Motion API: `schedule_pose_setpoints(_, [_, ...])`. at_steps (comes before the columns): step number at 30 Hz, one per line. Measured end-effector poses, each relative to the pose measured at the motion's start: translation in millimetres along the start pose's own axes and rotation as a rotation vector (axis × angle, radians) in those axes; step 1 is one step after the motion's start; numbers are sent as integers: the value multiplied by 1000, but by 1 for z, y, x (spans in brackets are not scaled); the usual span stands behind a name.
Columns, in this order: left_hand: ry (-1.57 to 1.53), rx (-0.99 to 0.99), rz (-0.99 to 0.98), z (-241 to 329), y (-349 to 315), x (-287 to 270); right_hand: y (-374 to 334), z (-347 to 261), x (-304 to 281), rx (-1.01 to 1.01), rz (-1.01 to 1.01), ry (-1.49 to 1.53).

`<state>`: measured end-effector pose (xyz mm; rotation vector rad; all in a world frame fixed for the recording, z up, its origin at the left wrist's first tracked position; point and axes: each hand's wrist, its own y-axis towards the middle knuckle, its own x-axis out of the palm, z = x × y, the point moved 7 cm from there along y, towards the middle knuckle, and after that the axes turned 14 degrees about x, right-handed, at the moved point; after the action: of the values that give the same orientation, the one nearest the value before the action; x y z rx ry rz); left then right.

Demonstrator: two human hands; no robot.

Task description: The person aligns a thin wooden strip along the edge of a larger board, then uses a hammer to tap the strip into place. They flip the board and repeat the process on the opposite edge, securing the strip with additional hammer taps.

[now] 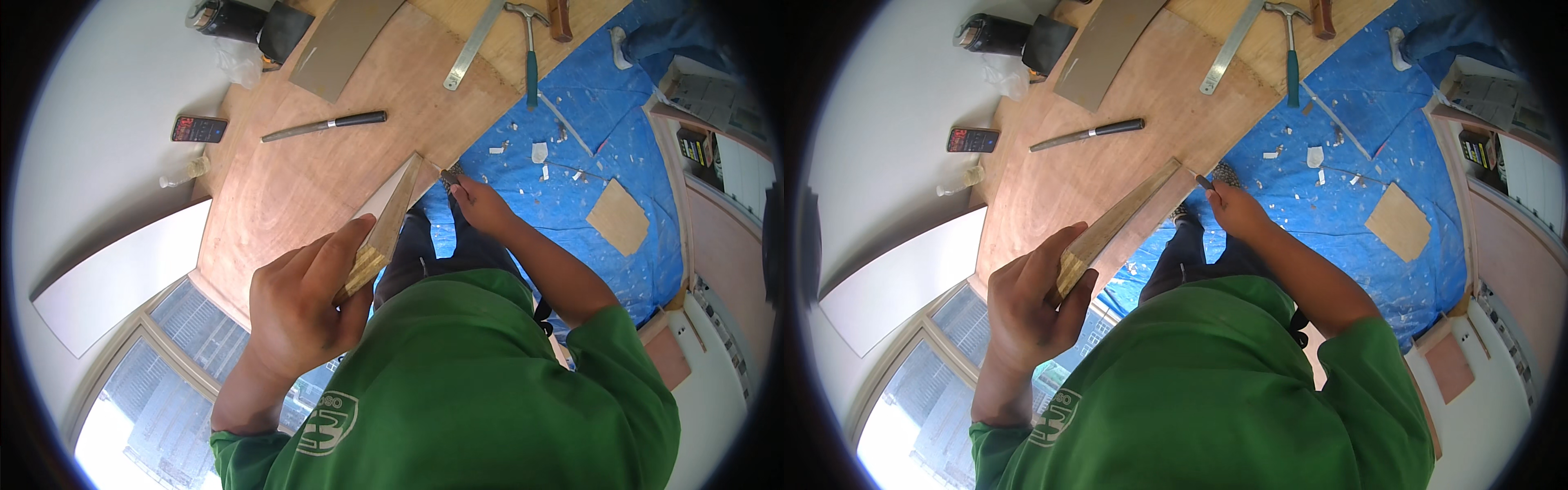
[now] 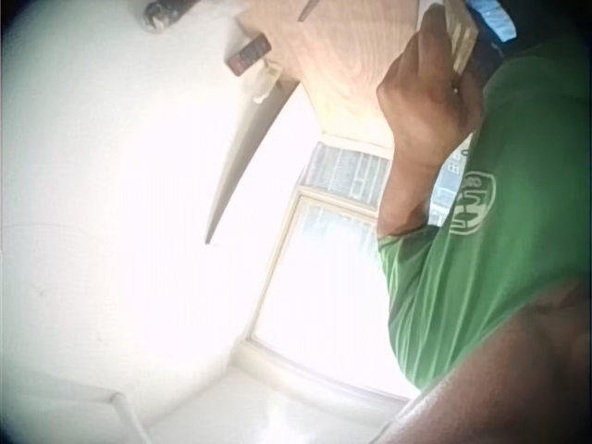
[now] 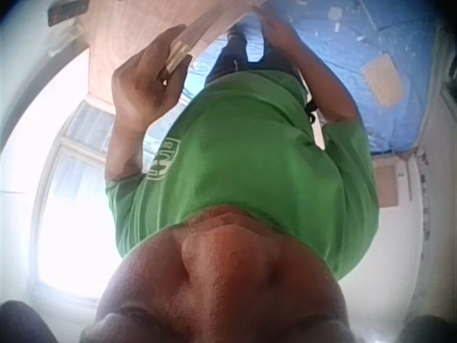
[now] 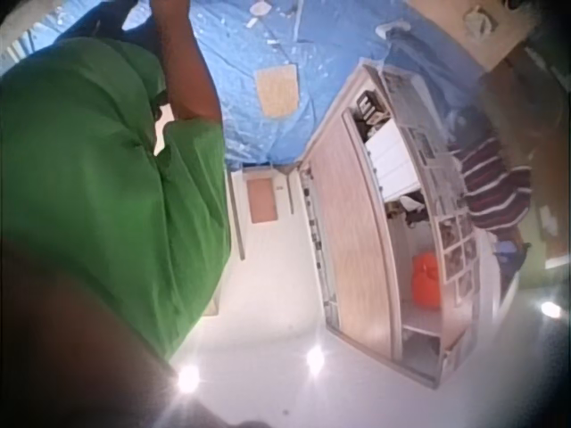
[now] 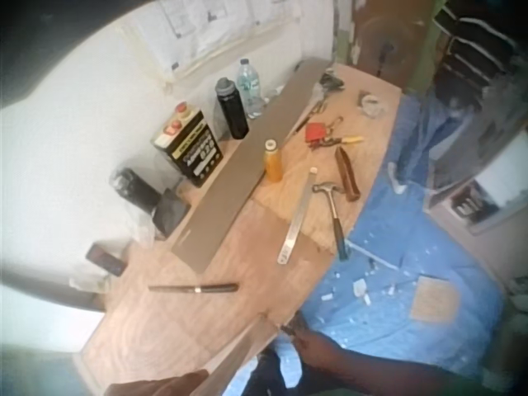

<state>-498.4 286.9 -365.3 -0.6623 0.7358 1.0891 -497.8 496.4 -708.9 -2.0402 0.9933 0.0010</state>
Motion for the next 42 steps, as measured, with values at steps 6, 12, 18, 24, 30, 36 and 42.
schedule_pose_setpoints(6, [-7, 6, 14, 1, 0, 0, 11, 5, 4, -22, -1, -55])
schedule_pose_setpoints(12, [0, -1, 11, 3, 0, 2, 26, 15, 18, -12, -41, -24])
schedule_pose_setpoints(18, [-17, 30, 48, 2, 2, 2, 5, 20, 9, -79, 66, -118])
schedule_pose_setpoints(24, [-36, 73, 59, 8, 1, 6, -9, 28, 3, -4, -6, -84])
schedule_pose_setpoints(30, [40, 51, 3, 4, -5, -9, -10, 18, 10, -55, 57, -11])
schedule_pose_setpoints(36, [130, 15, 92, -7, 0, -20, 33, -14, 16, -120, 60, -28])
schedule_pose_setpoints(42, [130, -36, 94, -11, 0, -18, 38, -21, 13, -155, 84, -9])
